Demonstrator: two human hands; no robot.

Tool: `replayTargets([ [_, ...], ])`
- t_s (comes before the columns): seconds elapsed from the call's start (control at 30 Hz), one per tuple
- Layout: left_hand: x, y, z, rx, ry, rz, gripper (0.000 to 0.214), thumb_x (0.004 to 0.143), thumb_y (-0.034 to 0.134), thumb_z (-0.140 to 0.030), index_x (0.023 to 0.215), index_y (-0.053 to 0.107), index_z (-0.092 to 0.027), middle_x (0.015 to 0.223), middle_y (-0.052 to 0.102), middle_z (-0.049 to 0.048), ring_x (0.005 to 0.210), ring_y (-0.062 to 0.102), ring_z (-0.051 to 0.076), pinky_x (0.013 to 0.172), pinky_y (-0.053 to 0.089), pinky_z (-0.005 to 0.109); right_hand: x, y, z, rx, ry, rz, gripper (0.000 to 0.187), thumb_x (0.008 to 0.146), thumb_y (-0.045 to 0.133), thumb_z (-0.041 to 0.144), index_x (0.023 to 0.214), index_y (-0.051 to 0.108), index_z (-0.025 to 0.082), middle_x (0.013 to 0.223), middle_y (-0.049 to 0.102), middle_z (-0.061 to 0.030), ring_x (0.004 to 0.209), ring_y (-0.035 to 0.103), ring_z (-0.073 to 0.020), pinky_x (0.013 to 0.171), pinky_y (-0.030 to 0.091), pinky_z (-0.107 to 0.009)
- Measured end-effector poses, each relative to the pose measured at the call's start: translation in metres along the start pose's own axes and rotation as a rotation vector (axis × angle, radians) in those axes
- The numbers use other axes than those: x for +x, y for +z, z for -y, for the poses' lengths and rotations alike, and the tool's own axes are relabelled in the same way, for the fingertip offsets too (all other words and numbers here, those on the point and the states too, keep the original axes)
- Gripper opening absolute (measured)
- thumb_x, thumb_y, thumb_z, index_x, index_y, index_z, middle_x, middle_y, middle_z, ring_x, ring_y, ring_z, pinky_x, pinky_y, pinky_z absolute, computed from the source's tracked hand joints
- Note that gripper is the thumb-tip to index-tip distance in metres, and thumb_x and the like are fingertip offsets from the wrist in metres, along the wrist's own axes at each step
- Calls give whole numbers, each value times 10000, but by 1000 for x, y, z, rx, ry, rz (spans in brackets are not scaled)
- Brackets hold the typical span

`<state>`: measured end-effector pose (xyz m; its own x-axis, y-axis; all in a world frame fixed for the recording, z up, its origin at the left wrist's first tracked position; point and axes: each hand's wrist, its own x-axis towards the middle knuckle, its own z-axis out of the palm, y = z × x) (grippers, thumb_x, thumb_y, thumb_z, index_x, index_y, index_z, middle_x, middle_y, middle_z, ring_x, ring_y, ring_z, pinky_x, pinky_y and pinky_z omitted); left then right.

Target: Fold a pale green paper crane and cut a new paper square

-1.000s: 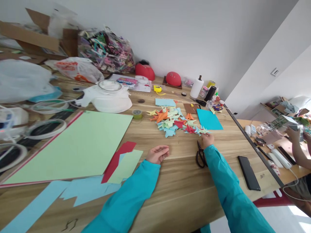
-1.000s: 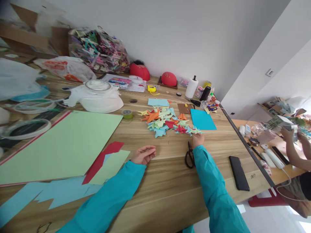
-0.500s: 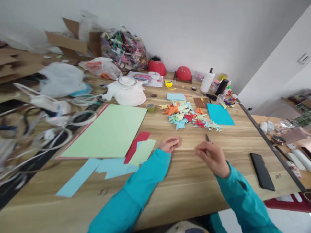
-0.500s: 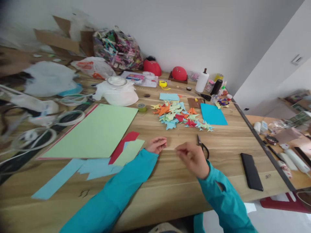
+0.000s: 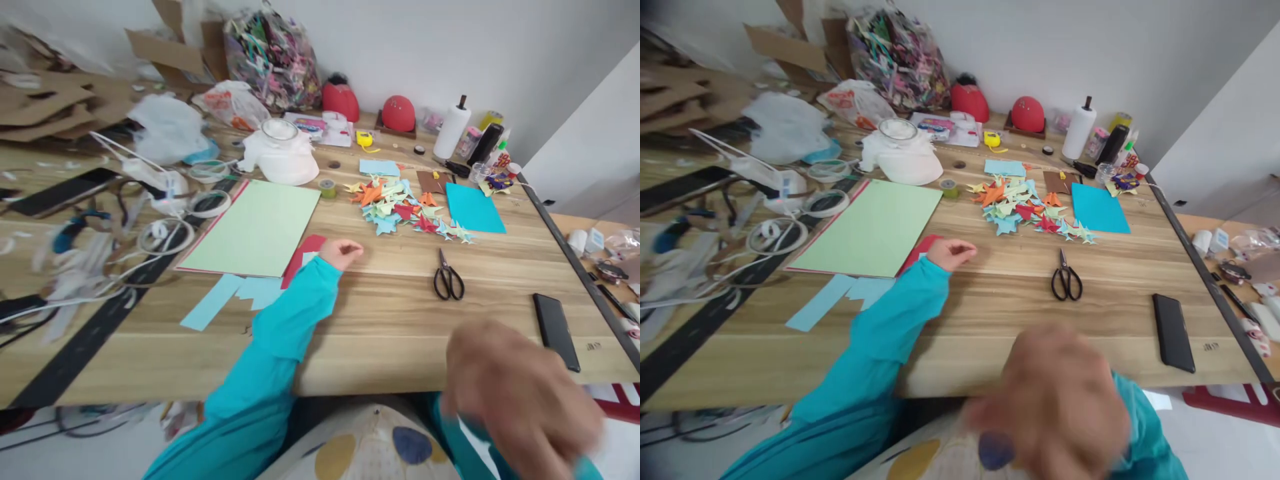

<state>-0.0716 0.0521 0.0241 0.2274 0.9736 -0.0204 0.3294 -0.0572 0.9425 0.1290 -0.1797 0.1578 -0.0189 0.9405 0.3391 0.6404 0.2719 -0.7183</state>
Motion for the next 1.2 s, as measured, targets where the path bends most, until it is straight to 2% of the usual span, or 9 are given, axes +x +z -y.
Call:
replayTargets([
  [0.13,20,-78,-2,829,-119,-159,321,690,616,-327,929,666,-119,949,653,138,888,589,272,812,427,360,47,23,-73,22,-36,-104,298,837,419,348,937,663,209,591,631,-23,517,585,-142,545,468,-270],
  [0.17,21,-91,-1,884,-153,-193,397,666,638,-360,954,657,-87,1021,618,195,963,552,337,841,402,414,56,31,-98,-24,14,-168,309,830,429,347,938,665,178,567,622,-24,494,575,-143,538,462,-267],
  [0.27,18,-107,8,1018,-263,-247,607,645,605,-531,1033,610,-65,1128,517,278,1071,447,435,825,382,473,72,48,-166,-214,225,-417,376,823,418,368,952,667,118,565,634,-54,533,597,-173,583,461,-284],
  [0.37,16,-105,23,1039,-311,-209,675,638,559,-613,1037,589,-69,1103,513,283,1049,451,433,799,387,464,72,56,-202,-302,259,-468,399,846,368,354,1002,653,123,609,663,-65,576,609,-176,583,446,-261],
  [0.57,25,-113,34,1061,-300,-191,586,667,566,-566,973,614,-69,1042,552,261,996,497,377,790,391,410,61,66,-202,-657,51,-302,304,824,426,270,952,686,181,676,685,-84,578,598,-167,535,378,-234],
  [0.73,28,-124,26,1049,-295,-86,468,728,538,-500,917,651,-87,906,642,166,834,560,260,719,409,316,60,66,-202,-688,1,-189,286,838,430,241,989,666,186,717,694,-73,644,622,-159,567,386,-221],
  [0.9,21,-125,14,1098,-326,-82,275,758,526,-349,794,662,-113,675,632,85,687,551,211,618,396,265,61,64,-203,-633,-6,-155,277,840,431,234,996,657,194,794,707,-65,677,633,-160,594,400,-224],
  [1.03,16,-120,7,1152,-330,-98,207,768,511,-266,737,643,-110,684,627,97,740,570,237,678,414,305,61,64,-204,-604,-36,-145,271,835,438,226,987,660,196,795,709,-62,685,636,-162,611,405,-225],
  [1.2,8,-110,-9,1204,-352,-120,258,764,481,-220,866,624,-32,873,639,203,813,589,298,695,429,366,62,64,-203,-616,-31,-148,275,842,431,235,985,662,194,789,712,-61,668,636,-163,601,400,-227],
])
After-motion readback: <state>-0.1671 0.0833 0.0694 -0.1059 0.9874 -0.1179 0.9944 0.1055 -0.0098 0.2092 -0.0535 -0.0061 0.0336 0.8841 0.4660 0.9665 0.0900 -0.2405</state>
